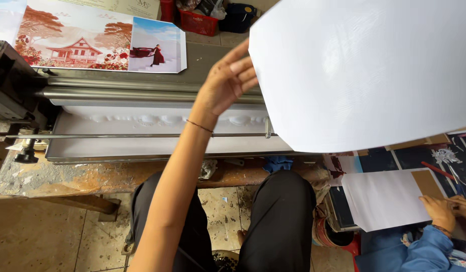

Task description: The person applies glue to the edges of printed paper sheets using a roller machine. The person feeds sheets through the roller, folds the glued edges, and stacks the prepared sheets to the side.

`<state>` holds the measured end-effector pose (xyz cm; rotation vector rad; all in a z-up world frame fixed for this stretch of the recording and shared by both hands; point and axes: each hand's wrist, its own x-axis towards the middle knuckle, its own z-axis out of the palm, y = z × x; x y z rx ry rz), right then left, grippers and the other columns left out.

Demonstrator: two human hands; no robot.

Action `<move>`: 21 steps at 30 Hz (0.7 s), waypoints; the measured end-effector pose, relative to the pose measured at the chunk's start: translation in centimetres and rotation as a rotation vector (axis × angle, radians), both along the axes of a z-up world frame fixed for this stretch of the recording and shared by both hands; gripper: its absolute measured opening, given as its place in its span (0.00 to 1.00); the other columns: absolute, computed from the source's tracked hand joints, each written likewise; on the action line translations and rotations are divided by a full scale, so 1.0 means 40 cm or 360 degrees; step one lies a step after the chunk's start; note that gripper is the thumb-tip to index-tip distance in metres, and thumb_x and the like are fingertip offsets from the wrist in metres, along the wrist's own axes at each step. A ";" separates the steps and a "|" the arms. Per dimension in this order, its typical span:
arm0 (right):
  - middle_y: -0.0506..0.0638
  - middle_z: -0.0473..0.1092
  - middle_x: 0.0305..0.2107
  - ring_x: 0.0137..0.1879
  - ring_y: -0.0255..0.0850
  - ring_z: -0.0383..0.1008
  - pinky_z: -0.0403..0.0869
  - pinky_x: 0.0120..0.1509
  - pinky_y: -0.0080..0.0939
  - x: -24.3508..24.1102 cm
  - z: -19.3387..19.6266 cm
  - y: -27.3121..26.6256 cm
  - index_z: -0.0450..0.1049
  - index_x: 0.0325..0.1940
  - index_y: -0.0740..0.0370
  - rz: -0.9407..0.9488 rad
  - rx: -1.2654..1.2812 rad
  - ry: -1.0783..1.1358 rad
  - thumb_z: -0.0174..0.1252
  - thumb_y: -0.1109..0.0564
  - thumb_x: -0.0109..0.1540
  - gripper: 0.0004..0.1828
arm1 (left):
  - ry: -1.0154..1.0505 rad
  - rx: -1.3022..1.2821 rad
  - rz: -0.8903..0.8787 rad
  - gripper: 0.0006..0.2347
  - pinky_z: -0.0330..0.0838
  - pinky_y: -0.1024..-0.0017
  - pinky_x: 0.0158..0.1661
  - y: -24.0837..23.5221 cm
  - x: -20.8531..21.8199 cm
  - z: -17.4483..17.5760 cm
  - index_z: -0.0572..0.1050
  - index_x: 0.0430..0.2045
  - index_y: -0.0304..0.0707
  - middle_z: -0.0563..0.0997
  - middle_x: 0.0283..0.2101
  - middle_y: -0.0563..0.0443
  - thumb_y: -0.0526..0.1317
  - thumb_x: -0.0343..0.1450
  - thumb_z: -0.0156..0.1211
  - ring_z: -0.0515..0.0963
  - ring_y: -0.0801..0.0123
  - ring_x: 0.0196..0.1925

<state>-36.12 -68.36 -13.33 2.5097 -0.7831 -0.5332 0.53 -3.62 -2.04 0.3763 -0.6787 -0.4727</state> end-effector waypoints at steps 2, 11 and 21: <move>0.44 0.77 0.67 0.69 0.47 0.81 0.74 0.72 0.50 0.003 0.000 0.001 0.77 0.68 0.39 -0.0027 0.0030 -0.0004 0.32 0.38 0.74 0.30 | 0.0057 -0.0059 -0.0099 0.28 0.89 0.67 0.53 -0.037 -0.018 -0.007 0.66 0.72 0.29 0.88 0.49 0.48 0.32 0.76 0.71 0.88 0.67 0.46; 0.65 0.87 0.48 0.54 0.58 0.89 0.83 0.55 0.51 0.138 0.032 -0.017 0.95 0.48 0.62 -0.0492 0.0307 -0.0242 0.46 0.38 0.70 0.35 | 0.0332 0.0346 0.0114 0.18 0.88 0.60 0.45 -0.119 -0.085 0.013 0.78 0.51 0.32 0.87 0.52 0.40 0.28 0.67 0.74 0.88 0.55 0.51; 0.68 0.73 0.46 0.49 0.60 0.73 0.69 0.53 0.58 0.439 0.513 0.273 0.76 0.59 0.73 0.0806 0.0495 -0.0973 0.44 0.52 0.77 0.22 | 0.0510 0.0487 0.1214 0.11 0.77 0.67 0.46 -0.067 -0.171 0.124 0.79 0.42 0.34 0.85 0.40 0.48 0.32 0.67 0.65 0.82 0.65 0.42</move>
